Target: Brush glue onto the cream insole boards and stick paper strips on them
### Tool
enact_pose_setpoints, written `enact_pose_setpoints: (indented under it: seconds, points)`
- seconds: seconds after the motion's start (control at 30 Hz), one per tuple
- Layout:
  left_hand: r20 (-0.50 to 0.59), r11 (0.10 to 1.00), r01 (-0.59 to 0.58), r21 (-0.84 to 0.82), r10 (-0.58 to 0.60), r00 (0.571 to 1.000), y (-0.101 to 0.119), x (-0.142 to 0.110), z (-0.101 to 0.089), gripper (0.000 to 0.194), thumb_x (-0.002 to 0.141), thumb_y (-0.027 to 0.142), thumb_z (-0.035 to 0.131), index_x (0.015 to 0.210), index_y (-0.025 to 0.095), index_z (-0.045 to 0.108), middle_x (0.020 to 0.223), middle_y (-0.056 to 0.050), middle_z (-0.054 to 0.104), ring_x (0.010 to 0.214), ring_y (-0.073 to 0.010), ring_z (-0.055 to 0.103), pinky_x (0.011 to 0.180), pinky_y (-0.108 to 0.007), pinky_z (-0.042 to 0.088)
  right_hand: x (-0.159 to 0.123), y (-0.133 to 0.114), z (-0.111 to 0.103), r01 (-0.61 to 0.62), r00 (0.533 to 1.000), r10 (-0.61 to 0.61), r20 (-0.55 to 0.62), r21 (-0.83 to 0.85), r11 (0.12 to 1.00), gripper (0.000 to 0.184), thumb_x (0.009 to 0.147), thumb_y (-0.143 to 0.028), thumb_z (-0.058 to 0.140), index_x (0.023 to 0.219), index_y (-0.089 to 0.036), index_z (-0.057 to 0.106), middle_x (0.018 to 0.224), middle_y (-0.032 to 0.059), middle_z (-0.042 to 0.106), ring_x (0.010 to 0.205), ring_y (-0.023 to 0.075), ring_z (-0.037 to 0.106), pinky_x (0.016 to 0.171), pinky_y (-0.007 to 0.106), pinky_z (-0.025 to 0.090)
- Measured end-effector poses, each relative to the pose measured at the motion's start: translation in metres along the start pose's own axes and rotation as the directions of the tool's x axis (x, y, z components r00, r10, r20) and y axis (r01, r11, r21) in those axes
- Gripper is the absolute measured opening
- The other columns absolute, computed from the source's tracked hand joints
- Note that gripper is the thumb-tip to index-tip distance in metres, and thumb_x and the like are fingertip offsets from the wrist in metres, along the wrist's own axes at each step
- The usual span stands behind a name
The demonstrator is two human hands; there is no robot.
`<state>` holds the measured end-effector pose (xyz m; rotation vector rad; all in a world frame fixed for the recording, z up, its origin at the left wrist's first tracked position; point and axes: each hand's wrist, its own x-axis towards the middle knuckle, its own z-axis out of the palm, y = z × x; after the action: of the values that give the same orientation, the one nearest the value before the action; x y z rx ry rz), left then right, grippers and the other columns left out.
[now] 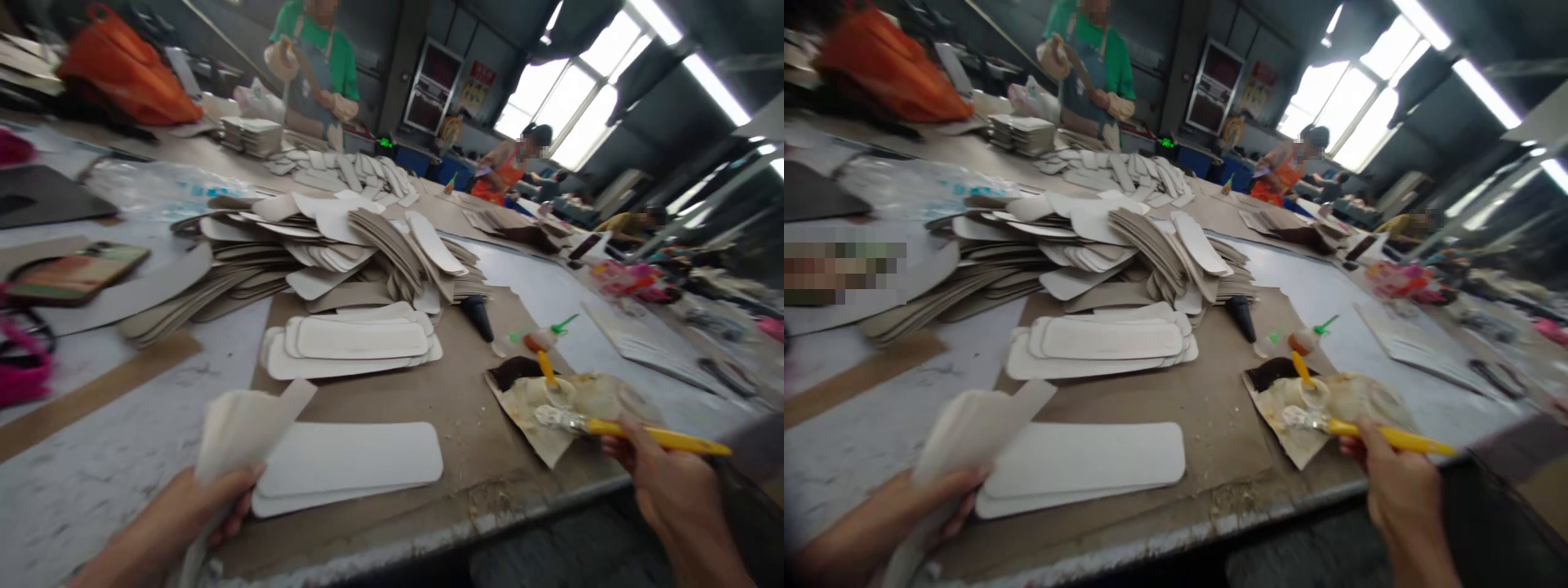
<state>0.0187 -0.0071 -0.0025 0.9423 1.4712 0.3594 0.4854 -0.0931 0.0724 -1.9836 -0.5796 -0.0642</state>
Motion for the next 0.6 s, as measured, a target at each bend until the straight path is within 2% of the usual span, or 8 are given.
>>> enact_pose_setpoints:
  seconds: [0.03,0.07,0.1,0.13,0.27,0.33,0.43,0.6]
  points:
    - [0.002,0.997,-0.023,-0.077,0.023,1.000,0.000,-0.003,-0.002,0.044,0.059,0.059,0.060,0.046,0.018,0.054,0.046,0.000,0.052,0.048,-0.0138,0.046,0.050,-0.025,0.035,-0.021,-0.008,0.008,-0.047,0.997,0.042,0.068,0.072,0.996,0.033,0.056,-0.052,0.066,0.066,-0.022,0.056,0.057,0.0038,0.061,0.044,0.0173,0.055,0.044,0.032,0.050]
    - [0.011,0.991,-0.017,-0.136,0.019,1.000,0.002,-0.006,-0.003,0.038,0.060,0.053,0.061,0.050,0.017,0.055,0.048,0.000,0.053,0.049,-0.0134,0.046,0.049,-0.024,0.033,-0.045,-0.017,0.018,-0.181,0.962,0.133,0.238,0.191,0.965,0.035,0.053,-0.046,0.074,0.073,-0.021,0.060,0.066,0.0048,0.064,0.049,0.0163,0.057,0.047,0.029,0.052]
    - [0.025,0.985,-0.005,-0.173,0.010,1.000,0.003,-0.008,-0.003,0.037,0.060,0.051,0.063,0.050,0.016,0.055,0.049,0.000,0.053,0.049,-0.0127,0.045,0.049,-0.024,0.033,-0.071,-0.028,0.028,-0.275,0.928,0.183,0.325,0.266,0.924,0.038,0.050,-0.046,0.078,0.074,-0.021,0.062,0.070,0.0049,0.066,0.050,0.0152,0.057,0.045,0.027,0.051]
    - [0.025,0.978,0.007,-0.207,-0.002,1.000,0.005,-0.010,-0.003,0.036,0.058,0.049,0.065,0.052,0.015,0.056,0.050,0.000,0.053,0.048,-0.0121,0.045,0.049,-0.024,0.033,-0.098,-0.038,0.039,-0.352,0.874,0.201,0.441,0.293,0.889,0.040,0.050,-0.046,0.080,0.075,-0.020,0.064,0.074,0.0051,0.067,0.053,0.0152,0.058,0.047,0.026,0.052]
    - [0.080,0.961,0.055,-0.272,-0.035,0.996,0.007,-0.012,-0.001,0.035,0.053,0.045,0.070,0.056,0.013,0.057,0.054,-0.001,0.055,0.047,-0.0106,0.045,0.045,-0.021,0.031,-0.194,-0.070,0.082,-0.431,0.675,0.065,0.735,0.320,0.844,0.036,0.065,-0.049,0.074,0.079,-0.017,0.065,0.072,0.0034,0.066,0.056,0.0127,0.057,0.054,0.022,0.050]
    - [0.110,0.955,0.072,-0.287,-0.042,0.993,0.006,-0.011,-0.002,0.036,0.052,0.046,0.070,0.057,0.012,0.058,0.054,-0.001,0.055,0.046,-0.0102,0.046,0.044,-0.021,0.031,-0.223,-0.075,0.100,-0.428,0.616,-0.002,0.788,0.337,0.839,0.033,0.073,-0.049,0.068,0.081,-0.018,0.065,0.068,0.0019,0.064,0.058,0.0125,0.057,0.058,0.022,0.049]
    - [0.127,0.951,0.084,-0.297,-0.048,0.991,0.003,-0.011,-0.003,0.036,0.053,0.046,0.069,0.055,0.012,0.058,0.052,-0.002,0.055,0.044,-0.0099,0.047,0.043,-0.021,0.033,-0.242,-0.073,0.116,-0.393,0.591,-0.029,0.806,0.319,0.863,0.034,0.075,-0.050,0.066,0.081,-0.017,0.064,0.061,0.0000,0.061,0.057,0.0129,0.057,0.059,0.023,0.049]
    - [0.138,0.948,0.082,-0.308,-0.041,0.990,0.003,-0.011,-0.003,0.033,0.051,0.044,0.068,0.054,0.012,0.058,0.050,-0.002,0.055,0.043,-0.0110,0.049,0.043,-0.021,0.035,-0.239,-0.073,0.111,-0.285,0.661,-0.012,0.750,0.266,0.921,0.036,0.072,-0.051,0.067,0.082,-0.017,0.064,0.062,-0.0002,0.061,0.056,0.0138,0.058,0.056,0.024,0.049]
